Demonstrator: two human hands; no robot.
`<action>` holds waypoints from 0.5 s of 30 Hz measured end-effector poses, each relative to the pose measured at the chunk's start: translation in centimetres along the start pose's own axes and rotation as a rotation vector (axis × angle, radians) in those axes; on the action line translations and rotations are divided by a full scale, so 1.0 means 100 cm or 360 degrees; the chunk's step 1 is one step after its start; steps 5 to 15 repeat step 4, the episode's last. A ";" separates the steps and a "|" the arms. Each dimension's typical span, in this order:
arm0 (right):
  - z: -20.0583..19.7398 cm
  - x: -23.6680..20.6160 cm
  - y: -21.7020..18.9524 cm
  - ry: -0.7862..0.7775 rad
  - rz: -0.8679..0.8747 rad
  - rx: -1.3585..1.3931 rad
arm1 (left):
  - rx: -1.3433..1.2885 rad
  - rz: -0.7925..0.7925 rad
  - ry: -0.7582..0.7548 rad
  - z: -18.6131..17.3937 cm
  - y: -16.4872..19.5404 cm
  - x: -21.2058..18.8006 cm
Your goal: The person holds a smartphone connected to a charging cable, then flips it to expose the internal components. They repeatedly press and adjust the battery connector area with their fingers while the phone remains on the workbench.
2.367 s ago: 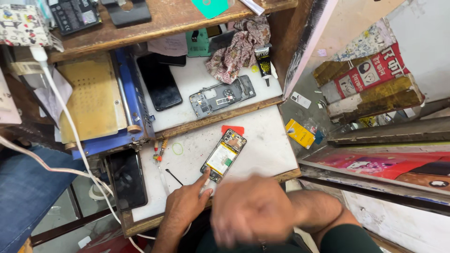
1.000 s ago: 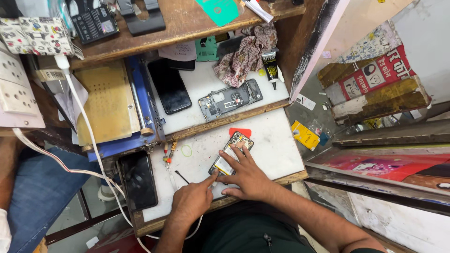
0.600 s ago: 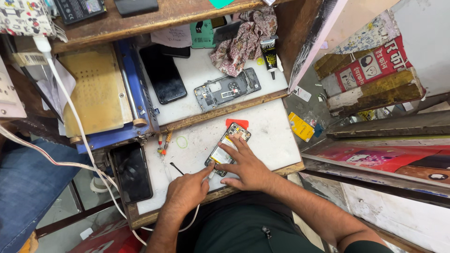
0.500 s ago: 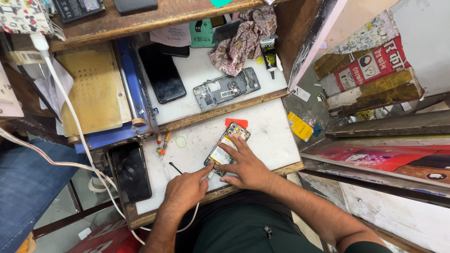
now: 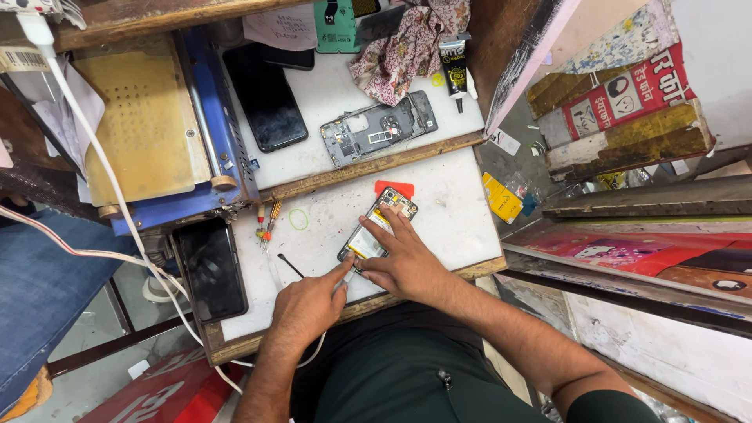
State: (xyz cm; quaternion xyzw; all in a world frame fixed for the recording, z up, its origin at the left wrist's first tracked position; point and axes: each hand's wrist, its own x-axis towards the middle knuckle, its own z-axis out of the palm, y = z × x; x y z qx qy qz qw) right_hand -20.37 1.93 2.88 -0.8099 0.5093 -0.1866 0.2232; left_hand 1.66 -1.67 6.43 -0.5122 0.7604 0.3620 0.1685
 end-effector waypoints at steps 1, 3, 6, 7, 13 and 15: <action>-0.001 0.001 0.000 0.0006 0.0023 0.0013 | 0.0004 0.0007 0.0009 0.000 0.000 0.000; -0.002 0.001 -0.001 0.0012 0.0071 0.0050 | 0.0013 -0.0009 0.0002 0.001 0.001 -0.003; -0.003 0.000 -0.002 -0.0050 0.0134 0.0001 | 0.0020 -0.0015 0.0002 0.001 0.002 -0.003; -0.003 0.000 -0.002 -0.0050 0.0134 0.0001 | 0.0020 -0.0015 0.0002 0.001 0.002 -0.003; -0.003 0.000 -0.002 -0.0050 0.0134 0.0001 | 0.0020 -0.0015 0.0002 0.001 0.002 -0.003; -0.003 0.000 -0.002 -0.0050 0.0134 0.0001 | 0.0020 -0.0015 0.0002 0.001 0.002 -0.003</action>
